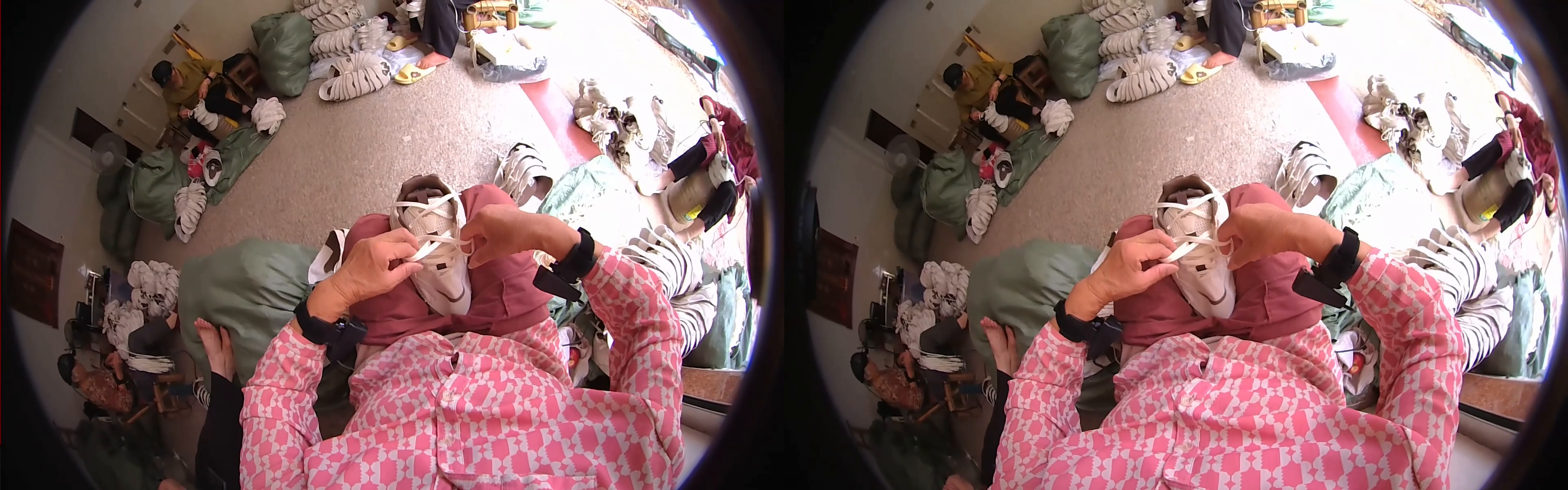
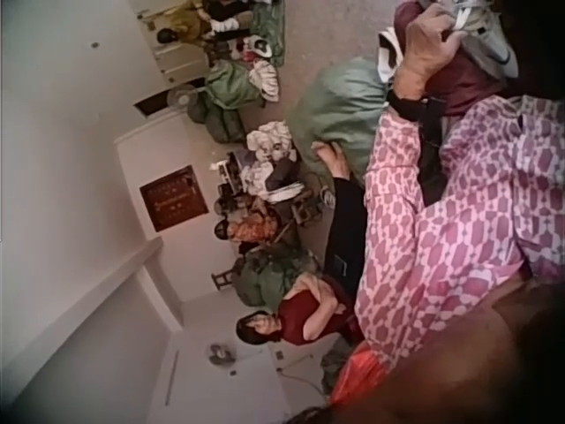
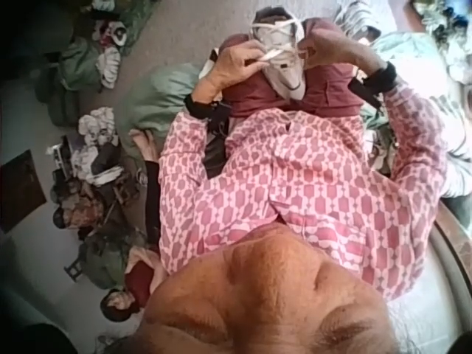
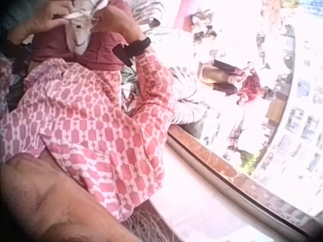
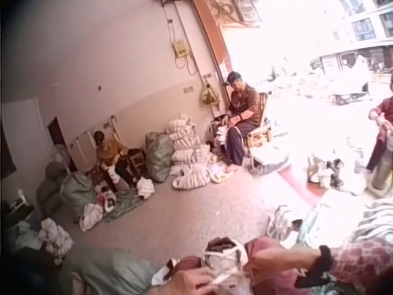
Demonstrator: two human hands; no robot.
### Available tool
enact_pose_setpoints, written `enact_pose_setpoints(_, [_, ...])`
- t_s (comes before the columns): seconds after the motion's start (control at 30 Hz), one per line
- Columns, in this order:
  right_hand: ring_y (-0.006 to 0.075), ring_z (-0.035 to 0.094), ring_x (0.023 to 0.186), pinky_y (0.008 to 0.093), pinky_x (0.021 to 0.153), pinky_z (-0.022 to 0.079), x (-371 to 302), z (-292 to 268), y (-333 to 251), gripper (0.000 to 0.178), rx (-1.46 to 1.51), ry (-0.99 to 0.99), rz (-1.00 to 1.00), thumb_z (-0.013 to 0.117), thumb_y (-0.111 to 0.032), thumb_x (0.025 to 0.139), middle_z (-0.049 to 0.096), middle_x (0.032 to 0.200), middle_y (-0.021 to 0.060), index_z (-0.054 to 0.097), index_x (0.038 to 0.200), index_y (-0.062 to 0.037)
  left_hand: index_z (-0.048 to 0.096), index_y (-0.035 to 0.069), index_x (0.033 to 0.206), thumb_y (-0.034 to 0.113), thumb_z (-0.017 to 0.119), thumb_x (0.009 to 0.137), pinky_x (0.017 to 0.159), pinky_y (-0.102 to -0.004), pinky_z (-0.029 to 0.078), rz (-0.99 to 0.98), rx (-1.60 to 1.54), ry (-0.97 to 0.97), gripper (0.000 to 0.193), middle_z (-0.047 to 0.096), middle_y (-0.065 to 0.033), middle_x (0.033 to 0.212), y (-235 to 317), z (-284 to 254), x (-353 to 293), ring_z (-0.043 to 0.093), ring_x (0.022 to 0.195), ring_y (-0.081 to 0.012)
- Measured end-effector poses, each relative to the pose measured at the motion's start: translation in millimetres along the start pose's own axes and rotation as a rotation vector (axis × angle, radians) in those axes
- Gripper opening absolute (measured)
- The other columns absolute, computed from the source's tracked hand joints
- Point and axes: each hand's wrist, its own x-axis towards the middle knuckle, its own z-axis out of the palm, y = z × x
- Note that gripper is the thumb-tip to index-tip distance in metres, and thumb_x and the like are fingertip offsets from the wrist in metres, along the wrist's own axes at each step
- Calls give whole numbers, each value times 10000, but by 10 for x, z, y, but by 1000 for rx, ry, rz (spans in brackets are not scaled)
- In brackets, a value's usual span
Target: The recorder is lacing up white athletic shoe uppers by hand while sitting on the floor in a manufacturing or assembly area.
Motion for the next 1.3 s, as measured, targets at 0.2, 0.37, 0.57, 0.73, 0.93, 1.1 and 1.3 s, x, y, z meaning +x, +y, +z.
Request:
enact_pose_setpoints(0.2, [297, 632, 643, 391, 581, 466, -78, -137, 73, 248, -269, 153, 54, 689, -327, 813, 636, 684, 106, 709, 904, -98, 648, 3, 879, 162, 691, 829, 671, -322, 460, -64, -38, -148, 172, 587, -81, 792, -147, -162, -33, 586, 725, -240])
enact_pose_setpoints(0.37, [312, 627, 661, 412, 597, 480, -101, -141, 156, 324, -163, 131, 126, 675, -389, 835, 618, 678, 115, 696, 780, -71, 648, 1, 936, 192, 651, 888, 708, -301, 449, -199, -151, -251, 196, 596, -82, 818, -213, -229, -84, 575, 771, -179])
enact_pose_setpoints(0.57, [221, 596, 584, 346, 567, 472, -211, -11, 235, 213, 122, 238, -12, 657, -229, 878, 622, 720, 85, 679, 945, -28, 669, 18, 1040, 121, 627, 911, 751, -253, 456, -155, -173, -87, 170, 605, -44, 897, -148, -174, -111, 561, 840, -113])
enact_pose_setpoints(0.73, [118, 581, 670, 275, 604, 474, -231, -216, 127, 267, 437, 428, 270, 635, -158, 897, 610, 780, 32, 634, 1126, -20, 676, 65, 1067, 95, 617, 899, 808, -268, 482, -286, -256, 287, 181, 621, -60, 1042, -199, -251, 66, 587, 923, -145])
enact_pose_setpoints(0.93, [279, 651, 820, 367, 701, 512, 225, -131, 135, 201, 189, 509, -7, 640, -112, 871, 619, 995, 111, 677, 1067, -78, 676, 77, 912, 129, 644, 846, 801, -331, 449, 74, 175, 104, 90, 627, -57, 963, -415, -237, 337, 550, 902, -236])
enact_pose_setpoints(1.1, [303, 656, 925, 408, 735, 542, 564, 3, 1, 206, -359, 330, -193, 636, -87, 782, 601, 1138, 80, 682, 980, -118, 661, 69, 846, 176, 652, 846, 830, -363, 430, 17, 202, 21, 106, 605, -79, 941, -413, -242, 437, 539, 906, -266])
enact_pose_setpoints(1.3, [249, 653, 825, 371, 675, 536, 768, 91, -14, 160, -741, 329, -404, 621, -129, 754, 585, 904, 88, 663, 896, -68, 672, 46, 843, 200, 714, 787, 795, -349, 453, 24, 66, -37, 170, 558, -87, 901, -623, -154, 420, 556, 871, -272])
